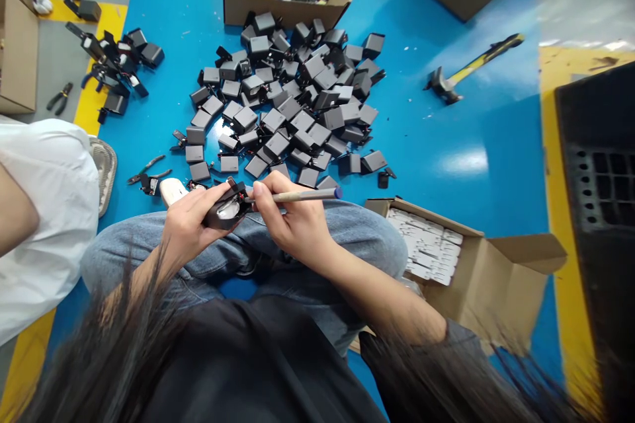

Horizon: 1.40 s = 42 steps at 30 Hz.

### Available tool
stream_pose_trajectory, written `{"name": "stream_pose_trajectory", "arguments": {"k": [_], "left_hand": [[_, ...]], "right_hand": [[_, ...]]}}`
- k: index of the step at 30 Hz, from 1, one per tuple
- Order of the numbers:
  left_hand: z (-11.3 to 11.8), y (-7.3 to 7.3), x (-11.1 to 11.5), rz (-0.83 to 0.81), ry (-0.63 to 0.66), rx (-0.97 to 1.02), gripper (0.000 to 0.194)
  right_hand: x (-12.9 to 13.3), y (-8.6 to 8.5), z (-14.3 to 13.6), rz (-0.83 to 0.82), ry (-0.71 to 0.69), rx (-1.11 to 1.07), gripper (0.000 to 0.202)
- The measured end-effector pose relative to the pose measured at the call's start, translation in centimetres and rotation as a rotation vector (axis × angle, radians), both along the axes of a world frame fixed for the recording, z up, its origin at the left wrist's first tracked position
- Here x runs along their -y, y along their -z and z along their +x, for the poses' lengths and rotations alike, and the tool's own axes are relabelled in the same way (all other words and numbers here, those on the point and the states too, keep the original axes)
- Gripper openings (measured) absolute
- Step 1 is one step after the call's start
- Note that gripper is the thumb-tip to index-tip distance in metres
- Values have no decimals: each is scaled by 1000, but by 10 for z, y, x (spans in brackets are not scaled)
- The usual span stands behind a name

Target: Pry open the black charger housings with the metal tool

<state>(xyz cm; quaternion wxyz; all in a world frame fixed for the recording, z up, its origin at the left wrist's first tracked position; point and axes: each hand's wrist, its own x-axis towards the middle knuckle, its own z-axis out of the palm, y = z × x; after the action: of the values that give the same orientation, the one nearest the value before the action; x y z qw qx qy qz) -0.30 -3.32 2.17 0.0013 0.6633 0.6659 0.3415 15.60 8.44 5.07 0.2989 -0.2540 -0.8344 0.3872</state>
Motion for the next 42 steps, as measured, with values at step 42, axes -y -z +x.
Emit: {"name": "stream_pose_trajectory", "arguments": {"k": [42], "left_hand": [[2,-15,-3,-187,185,495,52]], "right_hand": [[-11,-15,13,16,-395,-304,5]]}}
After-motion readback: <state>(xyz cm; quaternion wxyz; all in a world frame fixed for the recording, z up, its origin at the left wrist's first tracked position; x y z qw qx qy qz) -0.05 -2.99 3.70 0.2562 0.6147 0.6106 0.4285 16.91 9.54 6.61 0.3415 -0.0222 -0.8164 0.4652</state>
